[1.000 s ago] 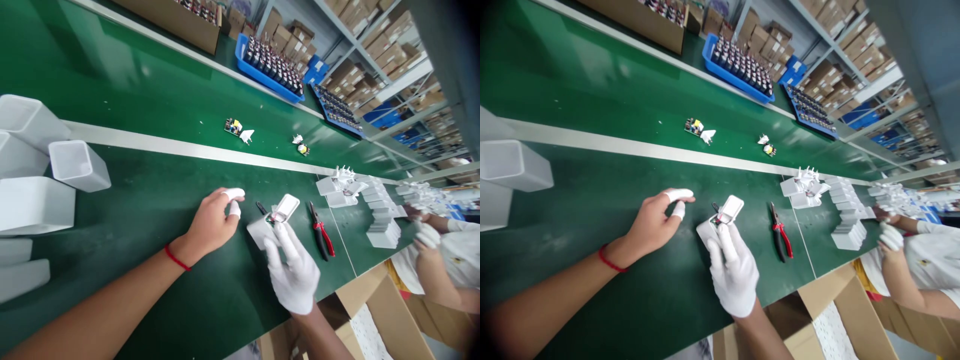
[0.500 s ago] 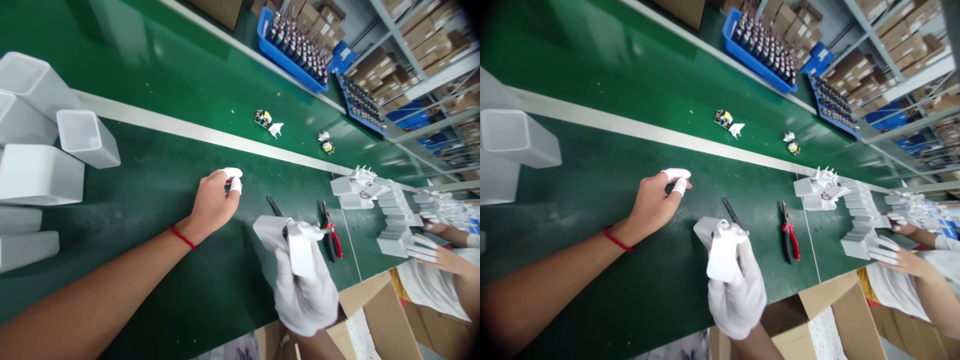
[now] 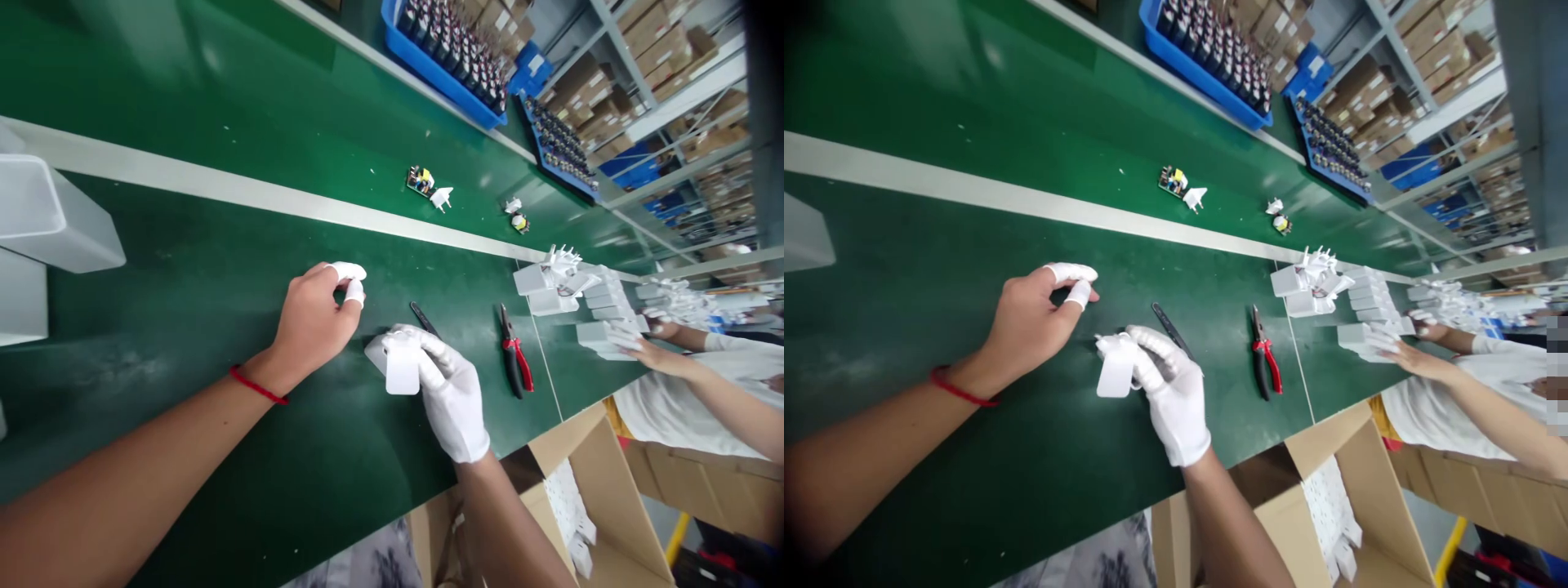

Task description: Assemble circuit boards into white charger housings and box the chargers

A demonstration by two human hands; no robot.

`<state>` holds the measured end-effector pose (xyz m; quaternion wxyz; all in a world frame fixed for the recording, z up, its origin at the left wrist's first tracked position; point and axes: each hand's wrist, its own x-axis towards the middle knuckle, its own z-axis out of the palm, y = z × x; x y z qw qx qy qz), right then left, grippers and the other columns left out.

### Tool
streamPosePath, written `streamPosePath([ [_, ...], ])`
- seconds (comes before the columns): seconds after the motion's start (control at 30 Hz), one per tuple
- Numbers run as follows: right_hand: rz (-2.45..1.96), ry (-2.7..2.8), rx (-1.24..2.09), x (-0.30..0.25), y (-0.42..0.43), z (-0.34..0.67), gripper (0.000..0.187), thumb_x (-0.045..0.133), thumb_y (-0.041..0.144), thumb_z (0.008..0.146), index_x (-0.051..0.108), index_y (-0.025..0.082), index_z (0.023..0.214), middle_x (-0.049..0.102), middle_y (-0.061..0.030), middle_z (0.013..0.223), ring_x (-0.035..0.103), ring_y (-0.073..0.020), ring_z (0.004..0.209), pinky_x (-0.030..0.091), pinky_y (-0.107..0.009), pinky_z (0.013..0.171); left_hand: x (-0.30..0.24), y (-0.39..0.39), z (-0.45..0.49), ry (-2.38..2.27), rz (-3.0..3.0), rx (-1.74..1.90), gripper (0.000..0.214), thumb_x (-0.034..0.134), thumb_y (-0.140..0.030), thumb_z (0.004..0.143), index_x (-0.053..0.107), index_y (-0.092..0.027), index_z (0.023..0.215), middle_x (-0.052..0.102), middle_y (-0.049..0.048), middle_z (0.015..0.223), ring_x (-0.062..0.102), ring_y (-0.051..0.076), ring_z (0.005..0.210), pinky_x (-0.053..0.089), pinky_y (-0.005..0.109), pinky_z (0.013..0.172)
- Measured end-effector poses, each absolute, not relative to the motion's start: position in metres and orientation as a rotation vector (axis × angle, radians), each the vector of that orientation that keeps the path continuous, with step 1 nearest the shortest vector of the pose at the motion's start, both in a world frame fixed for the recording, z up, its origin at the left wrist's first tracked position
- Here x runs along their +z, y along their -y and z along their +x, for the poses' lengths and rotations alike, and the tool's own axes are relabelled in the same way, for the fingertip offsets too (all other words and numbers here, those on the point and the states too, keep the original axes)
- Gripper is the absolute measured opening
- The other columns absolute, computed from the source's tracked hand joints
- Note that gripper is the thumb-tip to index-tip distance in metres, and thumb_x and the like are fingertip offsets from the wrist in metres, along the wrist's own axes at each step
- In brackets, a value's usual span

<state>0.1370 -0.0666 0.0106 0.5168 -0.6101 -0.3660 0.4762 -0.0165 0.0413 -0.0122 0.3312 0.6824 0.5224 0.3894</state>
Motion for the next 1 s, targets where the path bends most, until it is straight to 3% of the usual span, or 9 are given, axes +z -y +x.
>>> streamPosePath([
  [0.1,-1.491,0.856,1.271,0.013,0.051,0.134,0.036,0.084,0.039,0.068,0.076,0.019,0.097,0.076,-0.0068,0.101,0.072,-0.0251,0.093,0.059,-0.04,0.087,-0.012,-0.041,-0.016,-1.367,1.788,1.005,0.025,0.05,-0.02,0.081,0.069,-0.019,0.097,0.075,0.0032,0.085,0.069,0.02,0.08,0.055,0.032,0.08],
  [0.23,-1.513,0.835,1.236,0.01,0.05,0.132,0.033,0.083,0.039,0.069,0.075,0.017,0.093,0.076,-0.0074,0.099,0.071,-0.0251,0.096,0.055,-0.042,0.095,-0.012,-0.041,-0.016,-1.358,1.802,0.996,0.025,0.05,-0.02,0.083,0.069,-0.016,0.098,0.075,0.0059,0.089,0.069,0.021,0.082,0.055,0.032,0.077],
  [0.33,-1.393,0.89,1.133,0.006,0.061,0.136,0.045,0.081,0.041,0.072,0.071,0.02,0.11,0.075,-0.0086,0.106,0.07,-0.0259,0.1,0.055,-0.042,0.096,-0.012,-0.041,-0.017,-1.36,1.807,0.984,0.026,0.049,-0.019,0.082,0.069,-0.016,0.099,0.075,0.0064,0.089,0.069,0.021,0.081,0.055,0.032,0.077],
  [0.47,-1.393,0.927,1.007,0.006,0.079,0.148,0.053,0.064,0.047,0.086,0.058,0.021,0.132,0.067,-0.0101,0.126,0.064,-0.0269,0.117,0.047,-0.048,0.106,-0.012,-0.041,-0.017,-1.368,1.809,0.983,0.027,0.049,-0.019,0.082,0.07,-0.015,0.099,0.075,0.0061,0.086,0.069,0.02,0.077,0.055,0.033,0.08],
  [0.57,-1.472,1.065,0.982,0.007,0.088,0.152,0.062,0.073,0.043,0.08,0.055,0.02,0.135,0.059,-0.0105,0.138,0.053,-0.0294,0.131,0.039,-0.05,0.113,-0.012,-0.041,-0.016,-1.359,1.824,0.98,0.026,0.048,-0.021,0.084,0.069,-0.015,0.098,0.075,0.0063,0.086,0.069,0.021,0.078,0.055,0.033,0.079],
  [0.67,-1.569,1.158,0.884,0.005,0.086,0.146,0.067,0.079,0.032,0.076,0.053,0.023,0.138,0.06,-0.0093,0.137,0.054,-0.0272,0.13,0.038,-0.046,0.115,-0.012,-0.041,-0.016,-1.373,1.836,0.961,0.025,0.049,-0.022,0.083,0.07,-0.017,0.096,0.075,0.0058,0.088,0.068,0.021,0.078,0.055,0.033,0.077],
  [0.8,-1.456,0.867,0.962,0.01,0.076,0.144,0.036,0.066,0.037,0.088,0.066,0.021,0.12,0.068,-0.0085,0.125,0.061,-0.0252,0.121,0.047,-0.044,0.107,-0.01,-0.042,-0.017,-1.381,1.824,0.958,0.025,0.049,-0.024,0.083,0.069,-0.019,0.098,0.075,0.0041,0.086,0.067,0.02,0.071,0.054,0.032,0.075],
  [0.9,-1.354,0.457,1.106,0.018,0.072,0.154,0.031,0.062,0.042,0.09,0.071,0.018,0.107,0.074,-0.0077,0.106,0.071,-0.0213,0.095,0.06,-0.037,0.085,-0.011,-0.043,-0.018,-1.374,1.815,0.977,0.025,0.049,-0.025,0.083,0.069,-0.021,0.098,0.075,0.0029,0.083,0.065,0.019,0.067,0.054,0.032,0.071],
  [1.0,-1.289,0.227,1.197,0.024,0.071,0.167,0.024,0.058,0.035,0.092,0.071,0.019,0.104,0.074,-0.0037,0.091,0.07,-0.0144,0.077,0.062,-0.027,0.073,-0.012,-0.043,-0.018,-1.391,1.83,0.977,0.025,0.048,-0.028,0.083,0.069,-0.022,0.096,0.075,0.0028,0.083,0.063,0.019,0.062,0.052,0.032,0.067],
])
